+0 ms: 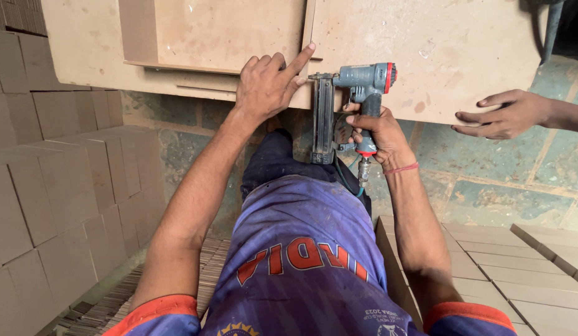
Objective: The person assembles small rectangular wooden boxes by applying glue to edges, joining pieces, and fastening them with a pneumatic nail gun. The person repeats the process for multiple boxes, stacking completed units nearby.
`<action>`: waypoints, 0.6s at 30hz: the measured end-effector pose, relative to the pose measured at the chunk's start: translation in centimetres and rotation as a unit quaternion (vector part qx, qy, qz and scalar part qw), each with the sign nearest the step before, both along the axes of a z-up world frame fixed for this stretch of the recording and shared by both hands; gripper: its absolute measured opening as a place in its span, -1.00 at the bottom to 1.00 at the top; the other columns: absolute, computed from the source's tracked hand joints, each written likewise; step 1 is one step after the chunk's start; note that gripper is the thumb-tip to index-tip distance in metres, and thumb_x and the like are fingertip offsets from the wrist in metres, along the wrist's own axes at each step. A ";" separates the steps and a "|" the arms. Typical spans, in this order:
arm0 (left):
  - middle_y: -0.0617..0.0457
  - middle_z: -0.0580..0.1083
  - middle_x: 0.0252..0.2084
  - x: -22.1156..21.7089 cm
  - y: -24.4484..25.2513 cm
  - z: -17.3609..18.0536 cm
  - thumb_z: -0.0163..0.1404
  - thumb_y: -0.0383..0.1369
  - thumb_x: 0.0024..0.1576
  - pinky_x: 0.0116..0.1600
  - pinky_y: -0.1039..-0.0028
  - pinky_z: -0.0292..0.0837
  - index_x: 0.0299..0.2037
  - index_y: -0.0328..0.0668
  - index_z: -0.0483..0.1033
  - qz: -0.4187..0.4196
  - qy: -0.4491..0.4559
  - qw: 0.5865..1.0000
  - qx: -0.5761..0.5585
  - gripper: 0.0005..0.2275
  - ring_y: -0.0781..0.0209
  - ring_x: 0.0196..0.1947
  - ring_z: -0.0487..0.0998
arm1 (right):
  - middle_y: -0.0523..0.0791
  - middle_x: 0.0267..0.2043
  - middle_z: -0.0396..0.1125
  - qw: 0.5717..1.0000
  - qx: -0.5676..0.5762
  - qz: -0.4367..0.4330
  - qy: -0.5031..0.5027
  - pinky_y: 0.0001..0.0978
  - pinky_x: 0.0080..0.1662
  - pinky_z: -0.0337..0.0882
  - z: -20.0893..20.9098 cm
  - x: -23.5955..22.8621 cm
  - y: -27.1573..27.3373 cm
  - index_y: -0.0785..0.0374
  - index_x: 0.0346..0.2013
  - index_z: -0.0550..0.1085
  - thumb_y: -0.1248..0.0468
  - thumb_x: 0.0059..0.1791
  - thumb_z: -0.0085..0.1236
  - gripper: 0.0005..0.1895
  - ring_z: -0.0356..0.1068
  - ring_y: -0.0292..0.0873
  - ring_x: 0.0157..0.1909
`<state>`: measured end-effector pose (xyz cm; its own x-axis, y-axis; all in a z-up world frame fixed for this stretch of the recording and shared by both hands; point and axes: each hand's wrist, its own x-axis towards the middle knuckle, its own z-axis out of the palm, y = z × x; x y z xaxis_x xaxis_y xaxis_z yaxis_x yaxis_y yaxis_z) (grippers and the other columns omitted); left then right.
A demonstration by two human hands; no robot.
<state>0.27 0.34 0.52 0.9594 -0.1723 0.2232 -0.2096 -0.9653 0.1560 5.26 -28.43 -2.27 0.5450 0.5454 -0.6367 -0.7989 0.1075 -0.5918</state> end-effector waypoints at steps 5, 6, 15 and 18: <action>0.08 0.41 -0.39 -0.1 -0.2 0.1 0.12 -0.17 0.26 -0.24 0.27 0.25 0.48 0.23 0.24 0.015 0.012 1.000 -0.010 -0.44 0.16 -0.41 0.42 | -0.07 -0.51 0.39 1.000 0.021 0.009 -0.021 -0.44 -0.47 0.42 0.5 -0.1 0.2 0.49 -0.13 0.51 0.56 -0.08 0.18 -0.78 0.33 -0.29 -0.62; 0.08 0.41 -0.38 0.0 -0.2 0.1 0.12 -0.18 0.25 -0.23 0.27 0.26 0.48 0.23 0.25 0.014 0.008 1.000 -0.012 -0.44 0.15 -0.40 0.42 | -0.08 -0.52 0.38 1.000 0.022 0.007 -0.018 -0.43 -0.46 0.45 0.5 -0.1 0.2 0.48 -0.13 0.51 0.56 -0.08 0.18 -0.78 0.33 -0.29 -0.62; 0.09 0.42 -0.36 -0.1 -0.2 0.1 0.14 -0.20 0.23 -0.20 0.26 0.27 0.45 0.22 0.28 0.008 -0.006 1.000 -0.009 -0.45 0.14 -0.36 0.45 | -0.10 -0.54 0.35 1.000 0.026 0.002 -0.012 -0.39 -0.43 0.49 0.2 -0.4 -0.1 0.47 -0.13 0.50 0.57 -0.09 0.17 -0.76 0.31 -0.30 -0.63; 0.07 0.43 -0.35 0.0 -0.2 0.6 0.11 -0.18 0.26 -0.22 0.24 0.30 0.46 0.23 0.27 0.005 0.023 1.000 -0.016 -0.46 0.12 -0.37 0.46 | -0.09 -0.53 0.36 0.999 0.025 0.005 -0.024 -0.42 -0.43 0.47 0.7 -0.8 -0.5 0.47 -0.11 0.50 0.57 -0.10 0.14 -0.74 0.32 -0.29 -0.62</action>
<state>0.30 0.14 1.10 0.9702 -0.1572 0.1844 -0.1928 -0.9616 0.1952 4.49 -28.88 -1.55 0.5691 0.5814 -0.5815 -0.7705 0.1302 -0.6240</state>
